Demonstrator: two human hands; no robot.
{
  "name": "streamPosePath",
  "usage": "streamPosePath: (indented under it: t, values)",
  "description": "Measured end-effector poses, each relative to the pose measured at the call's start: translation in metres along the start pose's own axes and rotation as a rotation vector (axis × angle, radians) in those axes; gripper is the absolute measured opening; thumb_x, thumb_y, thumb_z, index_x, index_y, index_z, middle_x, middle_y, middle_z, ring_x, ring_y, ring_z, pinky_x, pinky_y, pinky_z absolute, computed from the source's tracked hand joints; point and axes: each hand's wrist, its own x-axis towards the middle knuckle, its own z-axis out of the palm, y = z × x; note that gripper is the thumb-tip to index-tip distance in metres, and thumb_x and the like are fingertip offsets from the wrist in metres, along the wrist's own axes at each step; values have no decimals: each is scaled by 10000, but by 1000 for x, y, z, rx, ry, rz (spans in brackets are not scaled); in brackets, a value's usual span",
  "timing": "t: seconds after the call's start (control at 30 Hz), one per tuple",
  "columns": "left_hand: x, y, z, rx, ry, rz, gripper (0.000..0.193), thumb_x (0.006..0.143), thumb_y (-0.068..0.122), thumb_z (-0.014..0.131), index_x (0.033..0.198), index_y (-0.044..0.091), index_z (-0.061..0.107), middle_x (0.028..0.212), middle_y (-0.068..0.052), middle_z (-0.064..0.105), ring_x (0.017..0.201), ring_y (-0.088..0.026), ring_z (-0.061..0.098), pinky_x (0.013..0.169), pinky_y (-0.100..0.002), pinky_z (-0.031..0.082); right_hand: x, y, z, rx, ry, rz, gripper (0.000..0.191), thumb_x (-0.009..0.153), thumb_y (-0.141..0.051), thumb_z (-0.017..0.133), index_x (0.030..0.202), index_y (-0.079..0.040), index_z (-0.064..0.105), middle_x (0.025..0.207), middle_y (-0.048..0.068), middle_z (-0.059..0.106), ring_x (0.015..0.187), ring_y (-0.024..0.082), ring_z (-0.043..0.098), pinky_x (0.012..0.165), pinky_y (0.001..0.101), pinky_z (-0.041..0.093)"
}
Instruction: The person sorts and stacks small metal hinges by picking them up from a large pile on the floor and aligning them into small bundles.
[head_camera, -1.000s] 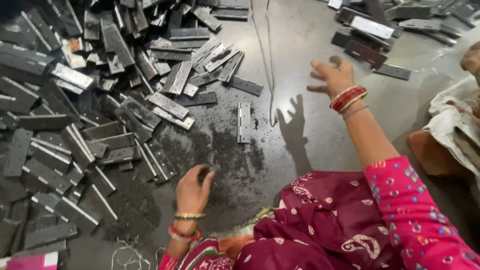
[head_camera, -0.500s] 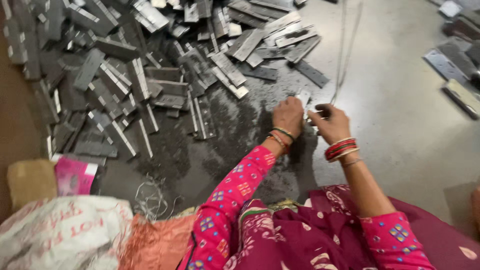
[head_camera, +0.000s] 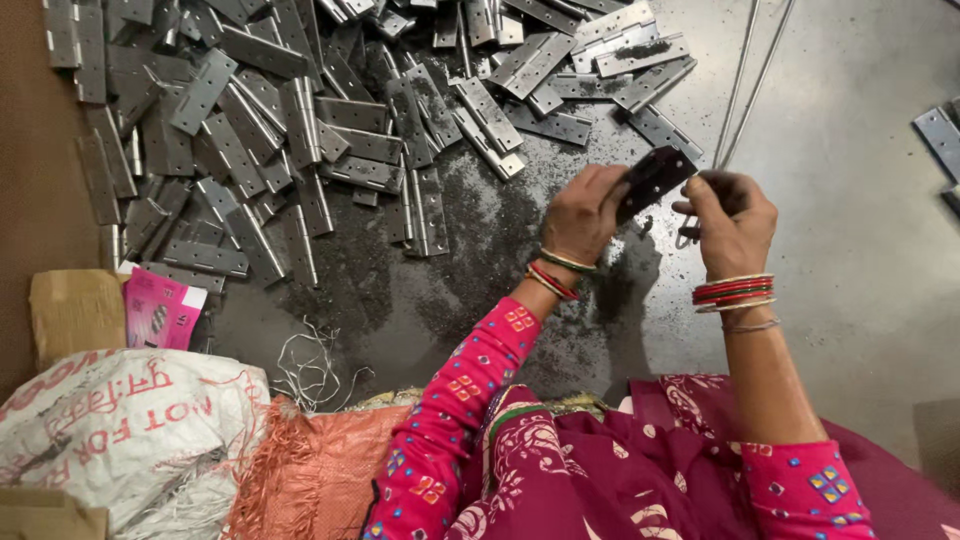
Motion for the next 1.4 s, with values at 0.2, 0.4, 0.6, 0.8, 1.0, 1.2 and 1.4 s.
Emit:
streamPosePath:
  t: [0.2, 0.4, 0.6, 0.8, 1.0, 1.2, 1.4]
  values:
    - [4, -17, -23, -14, 38, -148, 199, 968, 207, 696, 1148, 124, 705, 939, -133, 759, 794, -293, 742, 716, -390, 599, -1, -12, 9, -60, -18, -98, 301, 1044, -226, 715, 1186, 31, 651, 1029, 90, 725, 905, 160, 758, 690, 265, 593]
    - [5, 9, -22, -490, -180, -379, 231, 977, 200, 627, 1164, 68, 654, 918, -151, 765, 792, -280, 770, 708, -402, 625, -2, 8, 17, 72, -287, 120, 395, 1037, -341, 650, 1279, -29, 654, 1130, 12, 722, 1010, 77, 692, 798, 276, 610]
    - [-32, 44, -46, -110, -249, -291, 231, 1006, 150, 575, 1173, 32, 683, 975, -258, 728, 934, -436, 689, 807, -505, 551, -12, 29, 33, 128, -444, 276, 357, 967, -292, 718, 1216, -42, 664, 1015, 12, 692, 859, 93, 655, 675, 276, 592]
    - [-26, -6, -126, 321, -227, -426, 245, 924, 247, 667, 1080, 65, 714, 1008, -185, 732, 929, -363, 693, 804, -469, 552, -20, 25, 41, 122, -256, 297, 320, 935, -192, 718, 1153, 20, 620, 933, 60, 696, 763, 186, 753, 623, 356, 685]
    - [-14, -106, -192, 851, 78, -609, 381, 833, 231, 801, 1092, 19, 619, 1130, -192, 619, 1090, -398, 610, 883, -477, 538, -9, 28, 36, 149, -167, 347, 345, 1022, -227, 730, 1160, 64, 608, 910, 135, 686, 718, 228, 703, 645, 372, 640]
    - [-11, -128, -201, 784, 44, -798, 496, 789, 173, 827, 1182, 4, 575, 1248, -198, 628, 1151, -381, 610, 981, -463, 529, -16, 33, 44, 157, -230, 359, 338, 989, -216, 718, 1153, 50, 590, 925, 101, 679, 730, 218, 725, 639, 375, 655]
    - [-9, -116, -215, 809, -82, -898, 669, 705, 220, 884, 1235, -10, 546, 1250, -229, 618, 1167, -379, 600, 1031, -499, 475, -19, 24, 46, 149, -228, 346, 336, 989, -229, 725, 1166, 33, 611, 933, 91, 684, 726, 219, 724, 636, 374, 654]
